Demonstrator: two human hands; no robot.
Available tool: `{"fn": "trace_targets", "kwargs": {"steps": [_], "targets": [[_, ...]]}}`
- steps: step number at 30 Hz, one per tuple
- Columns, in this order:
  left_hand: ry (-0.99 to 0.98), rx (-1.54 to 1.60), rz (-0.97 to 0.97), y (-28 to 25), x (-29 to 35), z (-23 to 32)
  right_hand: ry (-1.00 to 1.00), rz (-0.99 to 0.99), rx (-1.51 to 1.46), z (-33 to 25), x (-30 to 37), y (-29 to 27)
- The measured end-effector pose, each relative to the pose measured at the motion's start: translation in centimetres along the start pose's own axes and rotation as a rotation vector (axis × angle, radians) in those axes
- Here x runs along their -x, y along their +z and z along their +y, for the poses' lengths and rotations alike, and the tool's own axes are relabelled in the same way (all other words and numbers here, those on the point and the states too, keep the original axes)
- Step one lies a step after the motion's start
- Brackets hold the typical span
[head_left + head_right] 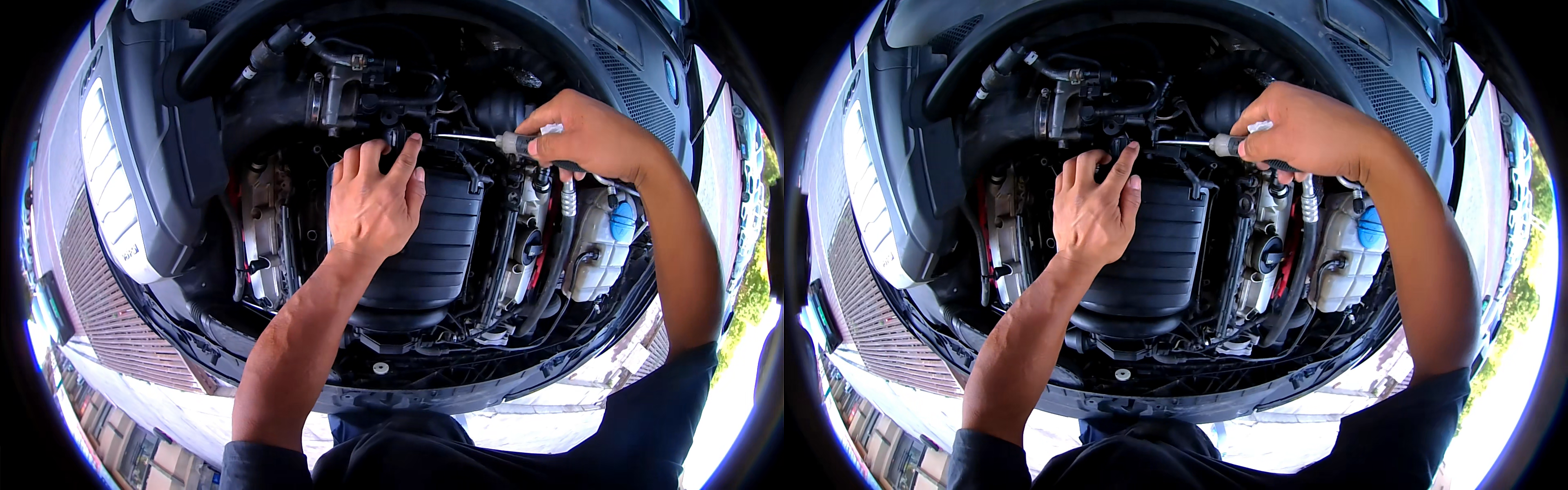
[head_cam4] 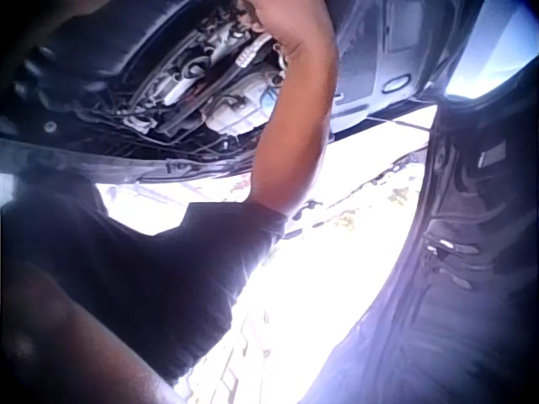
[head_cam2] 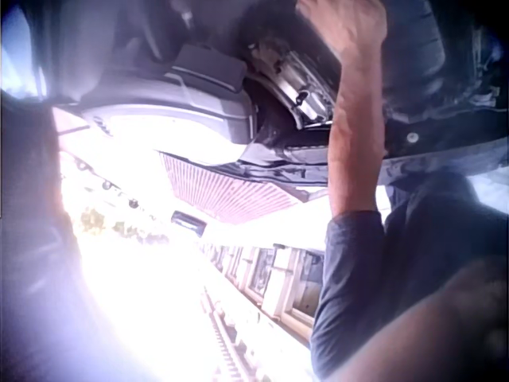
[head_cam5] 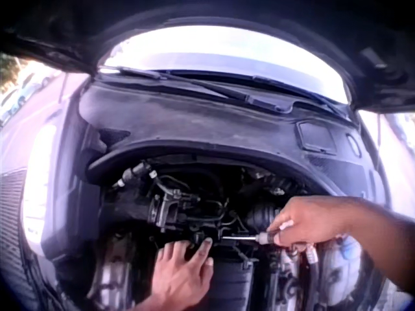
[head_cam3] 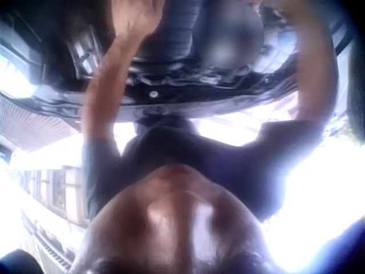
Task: The person removes a black plastic engine component and disconnects an electrical plug from a car engine using a screwdriver and by hand.
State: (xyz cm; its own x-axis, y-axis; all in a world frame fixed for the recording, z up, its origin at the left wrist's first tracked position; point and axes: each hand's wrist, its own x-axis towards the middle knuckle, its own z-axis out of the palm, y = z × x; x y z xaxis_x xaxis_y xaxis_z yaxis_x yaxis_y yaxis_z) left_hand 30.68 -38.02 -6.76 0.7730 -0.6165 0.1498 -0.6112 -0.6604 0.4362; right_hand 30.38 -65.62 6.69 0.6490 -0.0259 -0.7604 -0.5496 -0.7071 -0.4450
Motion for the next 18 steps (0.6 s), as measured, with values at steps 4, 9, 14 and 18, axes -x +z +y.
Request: {"fn": "trace_targets", "kwargs": {"steps": [4,9,14,18], "targets": [[-0.002,0.002,0.003,0.0,0.1,-0.1,0.057,-0.045,-0.096,-0.9,-1.0,-0.9],[0.005,0.003,0.006,-0.1,0.1,0.0,0.041,-0.091,-0.141,-0.4,-1.6,-1.0],[0.013,-0.013,0.01,0.0,0.2,-0.2,-0.005,-0.023,-0.198,0.7,-1.3,0.6],[0.01,-0.004,0.001,0.1,0.2,0.0,0.029,0.091,-0.38,1.8,0.5,3.7]]}}
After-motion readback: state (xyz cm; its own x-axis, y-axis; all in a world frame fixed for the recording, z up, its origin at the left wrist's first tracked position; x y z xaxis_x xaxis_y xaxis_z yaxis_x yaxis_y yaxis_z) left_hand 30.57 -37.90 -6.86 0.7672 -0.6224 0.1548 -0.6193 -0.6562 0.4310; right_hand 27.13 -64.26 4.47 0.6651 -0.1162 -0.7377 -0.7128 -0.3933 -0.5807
